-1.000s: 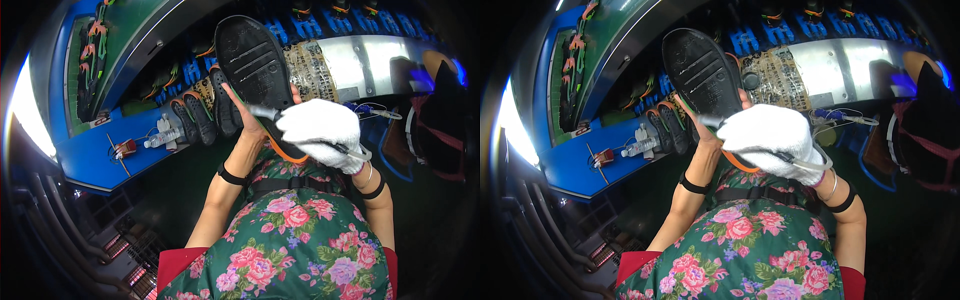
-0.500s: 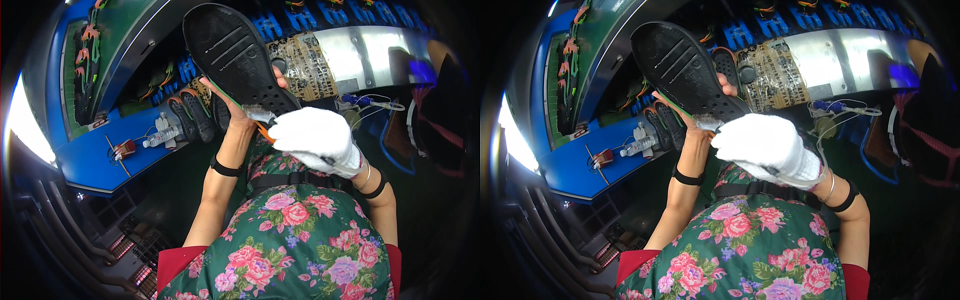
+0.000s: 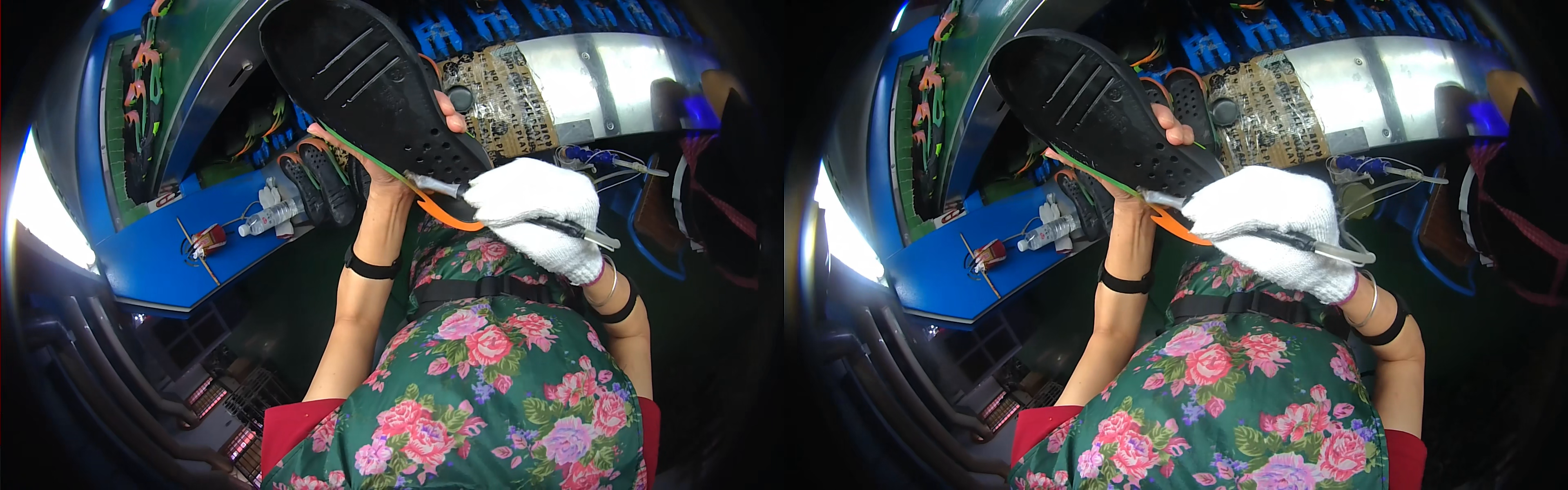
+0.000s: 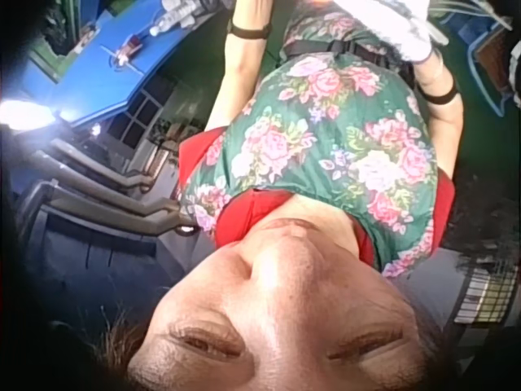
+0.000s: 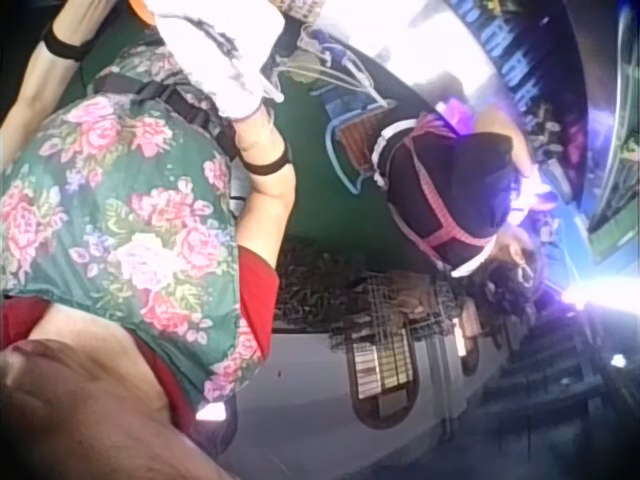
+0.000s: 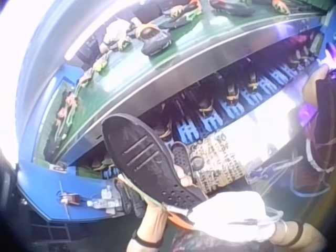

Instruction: Applying adhesive or primer to the bottom of shoe soles using a manual brush.

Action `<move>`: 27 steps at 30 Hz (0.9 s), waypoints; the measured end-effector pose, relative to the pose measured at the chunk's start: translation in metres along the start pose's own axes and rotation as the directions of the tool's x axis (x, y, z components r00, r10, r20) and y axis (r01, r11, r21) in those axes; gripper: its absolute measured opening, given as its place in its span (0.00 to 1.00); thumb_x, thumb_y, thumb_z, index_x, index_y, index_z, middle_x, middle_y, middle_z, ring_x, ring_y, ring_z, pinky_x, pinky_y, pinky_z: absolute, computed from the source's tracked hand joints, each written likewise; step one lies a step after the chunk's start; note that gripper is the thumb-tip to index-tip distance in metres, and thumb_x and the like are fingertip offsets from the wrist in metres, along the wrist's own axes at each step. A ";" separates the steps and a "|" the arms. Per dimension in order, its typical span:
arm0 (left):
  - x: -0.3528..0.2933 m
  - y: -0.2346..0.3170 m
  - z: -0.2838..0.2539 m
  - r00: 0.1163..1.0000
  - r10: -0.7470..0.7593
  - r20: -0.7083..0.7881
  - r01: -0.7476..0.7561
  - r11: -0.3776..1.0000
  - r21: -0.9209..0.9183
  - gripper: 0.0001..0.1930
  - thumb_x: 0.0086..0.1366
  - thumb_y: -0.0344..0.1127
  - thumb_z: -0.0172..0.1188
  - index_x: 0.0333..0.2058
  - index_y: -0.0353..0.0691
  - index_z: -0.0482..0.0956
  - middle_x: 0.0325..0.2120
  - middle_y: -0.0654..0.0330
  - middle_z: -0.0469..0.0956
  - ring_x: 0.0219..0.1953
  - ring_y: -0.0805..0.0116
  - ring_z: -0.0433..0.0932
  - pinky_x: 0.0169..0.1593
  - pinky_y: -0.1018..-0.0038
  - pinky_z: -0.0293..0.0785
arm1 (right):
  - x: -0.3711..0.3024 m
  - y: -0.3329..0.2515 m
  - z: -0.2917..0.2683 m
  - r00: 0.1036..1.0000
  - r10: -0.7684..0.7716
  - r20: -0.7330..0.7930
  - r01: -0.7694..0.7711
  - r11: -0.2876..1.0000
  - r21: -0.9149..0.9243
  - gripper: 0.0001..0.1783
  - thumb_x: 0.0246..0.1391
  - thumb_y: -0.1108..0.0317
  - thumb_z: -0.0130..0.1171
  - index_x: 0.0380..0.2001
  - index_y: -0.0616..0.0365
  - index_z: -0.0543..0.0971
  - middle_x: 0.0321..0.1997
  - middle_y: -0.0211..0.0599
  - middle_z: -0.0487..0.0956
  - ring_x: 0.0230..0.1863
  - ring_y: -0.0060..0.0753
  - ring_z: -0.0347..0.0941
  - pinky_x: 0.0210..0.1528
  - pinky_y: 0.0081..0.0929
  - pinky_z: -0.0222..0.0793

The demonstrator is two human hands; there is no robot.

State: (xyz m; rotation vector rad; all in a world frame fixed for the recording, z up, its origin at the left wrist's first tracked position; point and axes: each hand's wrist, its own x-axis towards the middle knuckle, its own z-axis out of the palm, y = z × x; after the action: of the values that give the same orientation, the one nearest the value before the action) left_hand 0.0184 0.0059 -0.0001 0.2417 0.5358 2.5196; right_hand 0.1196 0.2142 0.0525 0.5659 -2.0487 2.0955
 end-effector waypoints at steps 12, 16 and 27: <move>0.003 0.002 0.008 1.000 0.026 0.008 -0.026 0.998 0.059 0.74 0.34 0.99 0.32 0.61 0.35 0.69 0.38 0.37 0.80 0.37 0.47 0.83 0.44 0.55 0.82 | -0.006 -0.004 0.001 0.998 -0.046 0.049 0.050 0.995 -0.081 0.09 0.42 0.78 0.73 0.30 0.59 0.87 0.36 0.40 0.88 0.40 0.42 0.86 0.43 0.33 0.80; 0.003 0.002 0.010 1.000 0.023 -0.011 -0.023 0.999 0.038 0.74 0.33 1.00 0.33 0.60 0.35 0.69 0.39 0.37 0.80 0.37 0.47 0.83 0.43 0.54 0.82 | -0.008 0.001 -0.003 0.999 0.011 0.035 -0.010 0.999 -0.037 0.08 0.43 0.78 0.73 0.31 0.59 0.87 0.36 0.42 0.88 0.39 0.42 0.86 0.43 0.33 0.81; 0.015 0.014 -0.007 0.972 -0.078 0.223 0.066 0.996 0.059 0.67 0.36 0.93 0.55 0.58 0.34 0.75 0.47 0.42 0.78 0.49 0.48 0.78 0.50 0.56 0.82 | -0.010 -0.002 -0.003 0.999 0.017 0.027 -0.015 0.999 -0.046 0.08 0.42 0.77 0.73 0.29 0.59 0.87 0.35 0.42 0.88 0.38 0.41 0.86 0.42 0.33 0.81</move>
State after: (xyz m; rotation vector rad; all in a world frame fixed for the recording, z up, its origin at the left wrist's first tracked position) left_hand -0.0031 0.0014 0.0007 0.5118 0.5085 2.3703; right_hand 0.1290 0.2191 0.0505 0.5761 -2.1174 2.0544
